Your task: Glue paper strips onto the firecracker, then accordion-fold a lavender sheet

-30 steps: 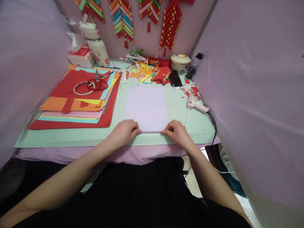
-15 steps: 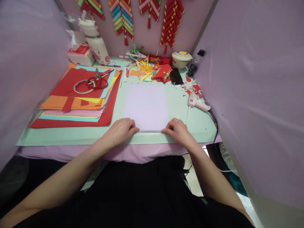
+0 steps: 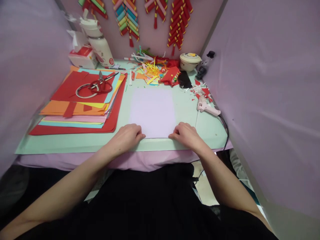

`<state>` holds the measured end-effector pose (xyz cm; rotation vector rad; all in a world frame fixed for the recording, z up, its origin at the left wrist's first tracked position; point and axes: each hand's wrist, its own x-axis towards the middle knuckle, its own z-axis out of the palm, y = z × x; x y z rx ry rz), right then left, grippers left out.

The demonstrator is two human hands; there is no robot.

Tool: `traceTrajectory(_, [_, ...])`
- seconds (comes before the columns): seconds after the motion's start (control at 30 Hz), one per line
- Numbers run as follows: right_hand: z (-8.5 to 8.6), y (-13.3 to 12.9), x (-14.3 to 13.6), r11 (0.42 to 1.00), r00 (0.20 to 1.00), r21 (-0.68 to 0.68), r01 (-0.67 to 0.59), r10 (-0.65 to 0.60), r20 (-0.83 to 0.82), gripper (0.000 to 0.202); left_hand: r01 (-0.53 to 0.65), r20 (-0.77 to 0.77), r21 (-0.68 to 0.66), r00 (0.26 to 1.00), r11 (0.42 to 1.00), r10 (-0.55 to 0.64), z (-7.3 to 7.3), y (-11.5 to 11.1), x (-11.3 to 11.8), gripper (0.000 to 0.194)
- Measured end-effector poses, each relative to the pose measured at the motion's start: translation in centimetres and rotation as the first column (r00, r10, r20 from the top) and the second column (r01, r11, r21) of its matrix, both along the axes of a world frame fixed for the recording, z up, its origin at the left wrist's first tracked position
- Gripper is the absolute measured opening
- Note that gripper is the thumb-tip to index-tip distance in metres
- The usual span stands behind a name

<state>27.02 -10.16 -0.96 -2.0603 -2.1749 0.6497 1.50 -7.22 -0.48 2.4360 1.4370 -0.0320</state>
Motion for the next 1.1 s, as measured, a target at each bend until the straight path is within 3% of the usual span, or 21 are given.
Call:
traceTrajectory(0.5, [1.0, 0.6, -0.5, 0.998, 0.987, -0.039, -0.048, 0.053, 0.150, 0.032, 0.010, -0.028, 0.042, 1.000, 0.999, -0.009, 0.1, -0.2, 0.1, 0.025])
traceTrajectory(0.77, [0.9, 0.4, -0.5, 0.999, 0.989, -0.035, -0.042, 0.047, 0.142, 0.032, -0.036, -0.032, 0.077, 0.999, 0.996, 0.038, 0.3, -0.5, -1.4, 0.029])
traceTrajectory(1.1, [0.7, 0.5, -0.3, 0.998, 0.990, -0.040, -0.046, 0.051, 0.133, 0.032, 0.043, 0.021, -0.050, 0.999, 0.998, -0.042, 0.4, 1.1, -2.8, 0.029])
